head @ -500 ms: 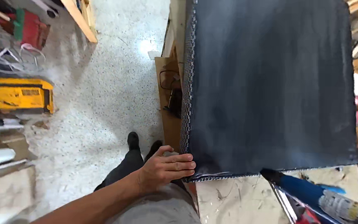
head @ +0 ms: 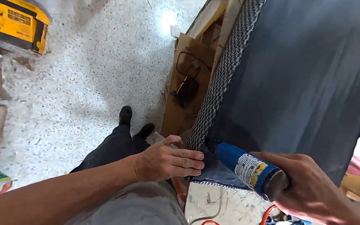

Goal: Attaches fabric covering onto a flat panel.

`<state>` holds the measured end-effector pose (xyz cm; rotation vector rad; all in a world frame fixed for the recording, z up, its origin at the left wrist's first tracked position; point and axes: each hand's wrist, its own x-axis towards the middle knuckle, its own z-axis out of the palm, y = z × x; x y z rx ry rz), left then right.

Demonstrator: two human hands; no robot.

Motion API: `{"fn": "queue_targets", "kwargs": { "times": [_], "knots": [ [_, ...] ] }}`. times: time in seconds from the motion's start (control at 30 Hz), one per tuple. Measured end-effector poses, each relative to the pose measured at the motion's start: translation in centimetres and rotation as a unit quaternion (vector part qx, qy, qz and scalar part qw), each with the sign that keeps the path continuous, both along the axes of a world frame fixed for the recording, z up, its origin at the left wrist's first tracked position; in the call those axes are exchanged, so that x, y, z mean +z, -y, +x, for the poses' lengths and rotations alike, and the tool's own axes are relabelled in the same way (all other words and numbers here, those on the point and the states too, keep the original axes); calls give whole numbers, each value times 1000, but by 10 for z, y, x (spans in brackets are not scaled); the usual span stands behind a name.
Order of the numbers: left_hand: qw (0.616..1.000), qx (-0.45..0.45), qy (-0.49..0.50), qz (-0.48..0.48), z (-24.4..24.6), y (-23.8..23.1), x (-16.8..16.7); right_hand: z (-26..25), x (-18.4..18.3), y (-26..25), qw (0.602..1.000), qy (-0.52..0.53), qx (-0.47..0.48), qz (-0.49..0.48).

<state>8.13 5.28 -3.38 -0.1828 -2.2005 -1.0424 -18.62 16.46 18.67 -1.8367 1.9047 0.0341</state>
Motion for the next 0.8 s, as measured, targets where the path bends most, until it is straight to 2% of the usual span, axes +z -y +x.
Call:
{"fn": "queue_targets", "kwargs": {
  "times": [0.27,0.43,0.6,0.8],
  "knots": [
    [1000,0,-8,-7,1,0,-2,4,2,-3,1000,12,-5,-12],
    [998,65,20,-9,13,-17,-4,17,20,-19,998,42,-38,13],
    [991,126,31,-22,19,-31,-10,27,1,-35,999,23,-22,-7],
    [991,129,28,-24,19,-32,-11,30,-7,-35,1000,21,-15,-8]
  ]
}}
